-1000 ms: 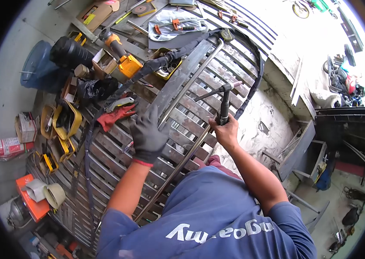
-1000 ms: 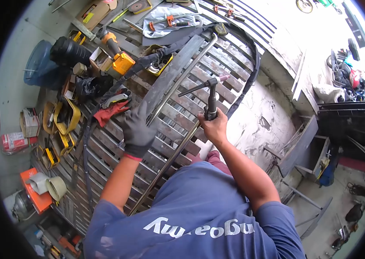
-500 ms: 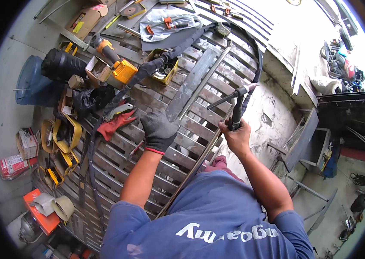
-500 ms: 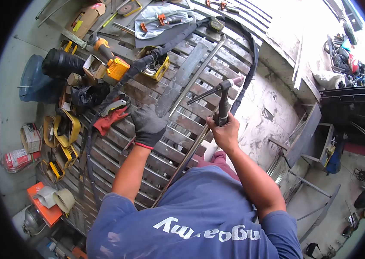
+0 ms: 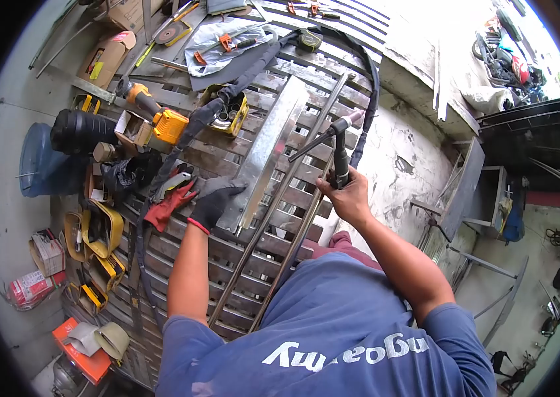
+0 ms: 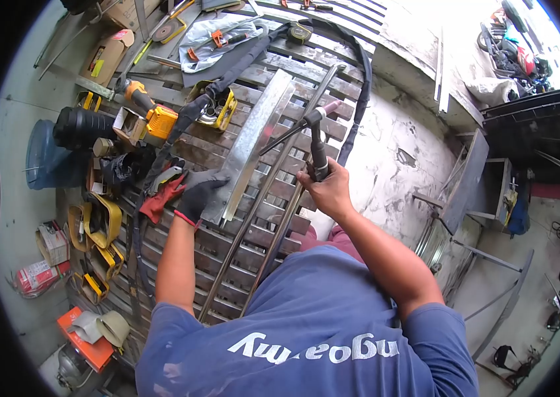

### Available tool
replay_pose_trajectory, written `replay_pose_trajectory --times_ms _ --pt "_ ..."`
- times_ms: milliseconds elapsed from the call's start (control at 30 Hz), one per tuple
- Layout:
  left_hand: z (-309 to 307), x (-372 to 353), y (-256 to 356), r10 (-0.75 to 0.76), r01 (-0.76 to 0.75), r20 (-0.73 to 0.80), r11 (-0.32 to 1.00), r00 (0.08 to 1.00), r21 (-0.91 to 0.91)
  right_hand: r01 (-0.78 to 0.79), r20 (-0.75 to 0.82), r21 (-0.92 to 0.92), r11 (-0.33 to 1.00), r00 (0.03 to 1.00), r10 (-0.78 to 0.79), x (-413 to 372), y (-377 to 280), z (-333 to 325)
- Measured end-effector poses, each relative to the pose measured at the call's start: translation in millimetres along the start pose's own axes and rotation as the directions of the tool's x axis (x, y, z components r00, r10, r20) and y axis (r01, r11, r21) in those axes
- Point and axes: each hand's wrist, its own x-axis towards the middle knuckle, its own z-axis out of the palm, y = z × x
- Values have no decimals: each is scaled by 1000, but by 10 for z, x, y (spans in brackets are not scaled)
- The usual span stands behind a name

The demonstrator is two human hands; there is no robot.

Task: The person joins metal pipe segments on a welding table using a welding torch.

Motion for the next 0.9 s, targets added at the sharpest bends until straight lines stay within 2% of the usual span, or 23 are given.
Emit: replay_pose_trajectory --times_ms 67,167,267,367,400,467,500,533,600,633,733,833,900 --pt "-22 -55 148 -144 152 53 969 988 -197 -1 -5 -11 1000 1000 0 6 38 -6" --pt "-263 168 -736 -90 106 110 984 990 -142 -13 -10 -12 1000 1000 12 -4 1 -12" --pt "-240 -25 -104 -217 260 186 932 958 -252 -12 1 -6 1000 1000 12 13 74 -15" --pt "-160 -142 -117 -52 69 102 983 993 -172 -19 -7 5 1000 1000 19 21 126 6" --pt "-187 -143 -166 -98 192 242 894 965 -405 -22 -3 20 1000 1000 22 24 117 26" --pt "-210 -135 -282 -63 469 518 529 853 -708 -29 -1 47 998 1000 29 22 87 35" --pt "-72 -212 130 -82 498 512 400 855 -769 -26 0 43 999 1000 26 37 85 39" --pt "-80 -233 66 -66 464 477 380 876 -800 -25 -2 39 999 1000 25 36 94 44" --pt "-99 -278 -110 -36 398 410 337 911 -853 -20 -7 37 999 1000 20 33 104 55" --pt "-73 -352 27 -67 418 419 318 905 -851 -13 -11 39 999 1000 14 39 101 62" --pt "-159 -367 -178 -62 504 504 228 862 -833 -23 -25 -25 999 999 22 40 93 55" --pt "-219 -489 -376 -201 484 441 414 875 -771 -11 -31 1 1000 999 11 -1 -35 52" --pt "-155 -623 -337 -207 540 499 352 842 -764 -3 -41 10 1000 999 4 -33 -56 34"
